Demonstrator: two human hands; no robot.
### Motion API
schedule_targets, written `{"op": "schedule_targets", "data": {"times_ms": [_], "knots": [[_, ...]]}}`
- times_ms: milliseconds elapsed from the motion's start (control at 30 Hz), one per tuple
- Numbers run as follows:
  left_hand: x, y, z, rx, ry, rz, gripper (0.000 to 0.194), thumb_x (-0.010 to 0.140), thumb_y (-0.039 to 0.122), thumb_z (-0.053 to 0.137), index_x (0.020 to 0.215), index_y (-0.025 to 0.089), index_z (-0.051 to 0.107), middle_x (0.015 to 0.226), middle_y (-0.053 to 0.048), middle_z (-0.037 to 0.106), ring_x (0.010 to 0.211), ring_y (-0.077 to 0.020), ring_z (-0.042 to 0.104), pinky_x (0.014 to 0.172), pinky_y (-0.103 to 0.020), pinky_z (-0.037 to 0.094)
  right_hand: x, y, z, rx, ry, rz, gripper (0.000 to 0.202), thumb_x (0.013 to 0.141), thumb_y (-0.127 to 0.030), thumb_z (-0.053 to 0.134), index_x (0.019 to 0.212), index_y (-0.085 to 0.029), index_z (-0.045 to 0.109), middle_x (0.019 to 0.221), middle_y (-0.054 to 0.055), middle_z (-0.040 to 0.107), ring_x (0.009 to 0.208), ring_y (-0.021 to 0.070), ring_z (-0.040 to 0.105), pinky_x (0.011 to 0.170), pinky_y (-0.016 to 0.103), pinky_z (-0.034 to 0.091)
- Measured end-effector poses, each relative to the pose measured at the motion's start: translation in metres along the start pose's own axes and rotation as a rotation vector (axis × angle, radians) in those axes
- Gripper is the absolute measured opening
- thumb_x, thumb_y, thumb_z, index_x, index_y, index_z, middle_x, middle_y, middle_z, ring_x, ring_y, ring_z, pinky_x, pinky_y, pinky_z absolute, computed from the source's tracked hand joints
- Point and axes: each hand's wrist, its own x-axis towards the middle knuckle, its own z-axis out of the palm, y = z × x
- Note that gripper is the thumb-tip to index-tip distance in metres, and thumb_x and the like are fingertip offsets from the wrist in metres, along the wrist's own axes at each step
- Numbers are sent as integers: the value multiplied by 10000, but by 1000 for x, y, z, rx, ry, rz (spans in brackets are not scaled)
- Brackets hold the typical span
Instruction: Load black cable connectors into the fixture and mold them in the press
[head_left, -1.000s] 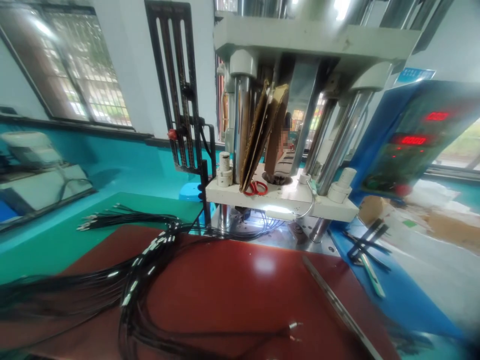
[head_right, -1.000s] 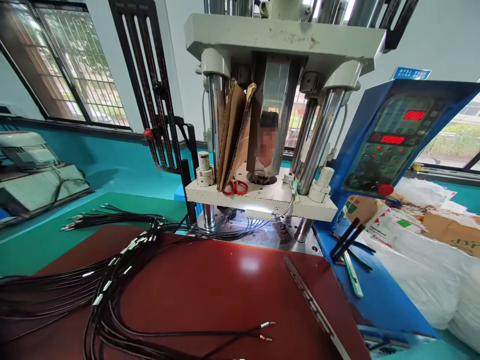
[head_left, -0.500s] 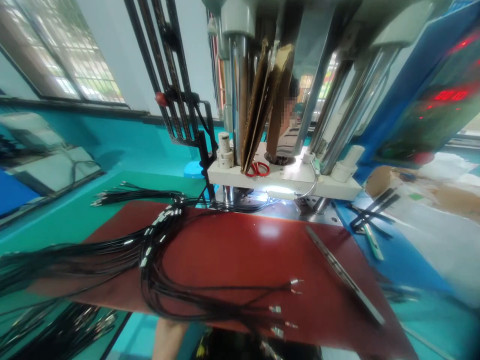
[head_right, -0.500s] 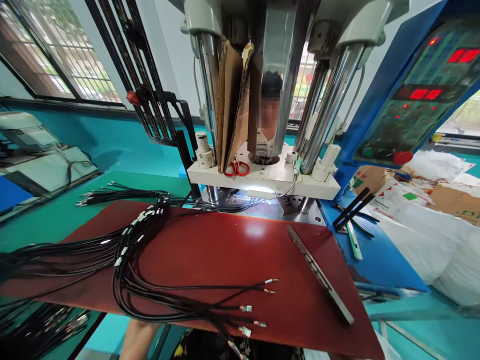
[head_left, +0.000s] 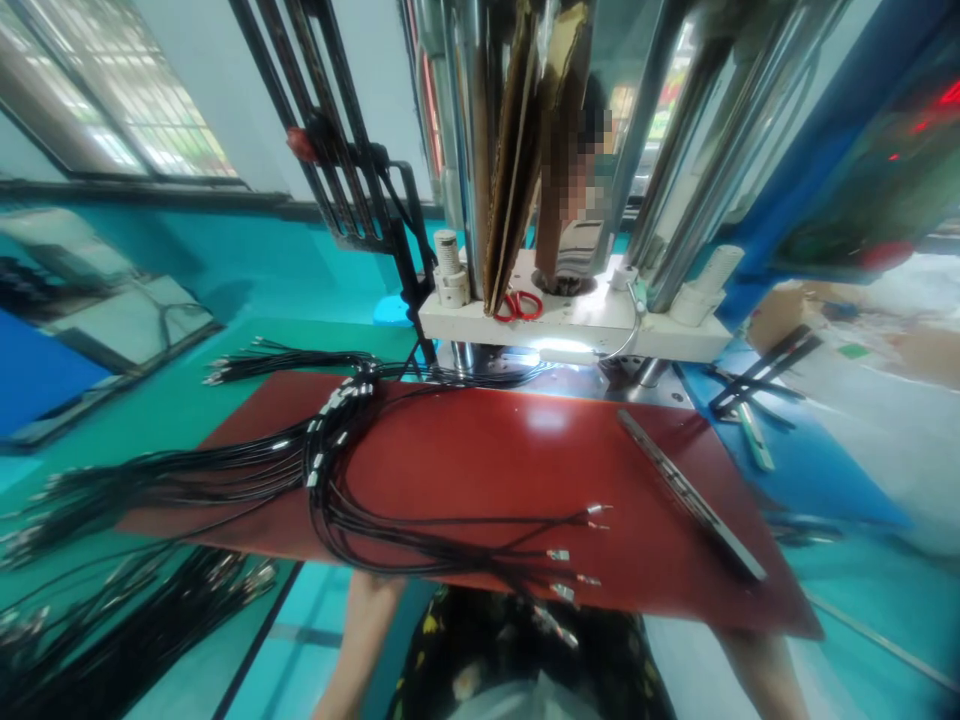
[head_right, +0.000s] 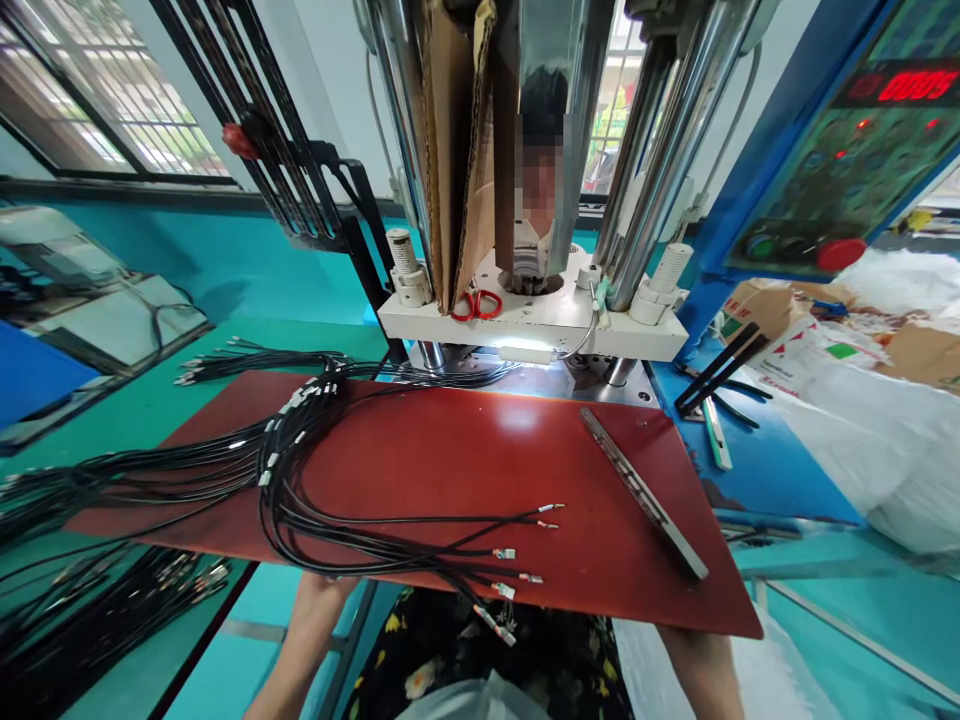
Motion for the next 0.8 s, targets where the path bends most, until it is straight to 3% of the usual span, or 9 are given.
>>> {"op": "schedule_targets", "data": {"times_ms": [67, 167, 233, 300, 400, 467, 533, 700, 800], "knots": [[-4, 3, -13, 93, -22, 55, 401, 700, 426, 471, 947, 122, 560, 964, -99, 631, 949, -252, 572, 820, -356, 479, 3, 0, -4, 1, -37, -6, 507, 648, -442, 501, 1054, -138, 483, 996, 133, 590, 1006, 355, 522, 853, 450, 435], [-19, 20, -44, 528, -103, 123, 464, 700, 434, 507, 1032, 112, 550, 1000, -136, 610, 969, -303, 551, 774, -405, 468, 4, 0, -15, -38, -116, 3, 449, 626, -464, 510, 948, -151, 524, 886, 144, 610, 902, 363, 571, 780, 444, 473], [-32, 42, -62, 682, -279, 222, 359, 745, 384, 503, 1025, 172, 577, 936, -95, 636, 879, -267, 589, 716, -362, 477, 5, 0, -21, -92, -140, -2, 430, 612, -501, 494, 887, -172, 533, 828, 142, 616, 881, 373, 576, 768, 455, 475], [-41, 69, -68, 627, -442, 439, 264, 805, 362, 465, 1003, 244, 596, 903, -46, 646, 826, -197, 602, 713, -294, 477, 7, 1, -25, -147, -128, -47, 433, 621, -510, 462, 889, -176, 528, 833, 146, 618, 900, 370, 575, 789, 456, 466], [-37, 107, -55, 596, -330, 797, 371, 797, 389, 500, 1140, 250, 523, 1133, -72, 560, 1047, -225, 505, 909, -365, 394, 12, 2, -26, -235, -124, -153, 461, 621, -501, 440, 899, -146, 536, 889, 187, 622, 923, 383, 570, 803, 465, 453], [-24, 125, -41, 667, -284, 890, 554, 761, 434, 539, 1254, 218, 408, 1245, -105, 469, 1135, -271, 421, 936, -426, 356, 14, 4, -29, -297, -164, -183, 478, 603, -505, 457, 885, -134, 559, 921, 213, 628, 901, 398, 578, 759, 467, 469], [-8, 136, -28, 756, -313, 914, 593, 763, 448, 528, 1273, 193, 367, 1237, -121, 459, 1117, -279, 423, 906, -434, 373, 10, 6, -35, -359, -225, -159, 491, 591, -508, 481, 881, -125, 583, 945, 225, 636, 869, 401, 594, 693, 458, 494], [15, 148, -10, 896, -460, 1026, 212, 852, 273, 380, 968, 153, 510, 923, -88, 555, 883, -230, 526, 755, -369, 443, -24, -1, -64, -363, -471, -116, 555, 677, -458, 465, 1064, -77, 581, 1003, 187, 650, 868, 338, 627, 725, 423, 524], [23, 154, 0, 935, -479, 1038, 153, 832, 183, 346, 856, 147, 493, 812, -76, 550, 779, -221, 539, 665, -340, 445, -46, -31, -79, -278, -675, -124, 525, 745, -406, 452, 1172, -117, 551, 1113, 135, 608, 975, 291, 593, 829, 374, 495]]}}
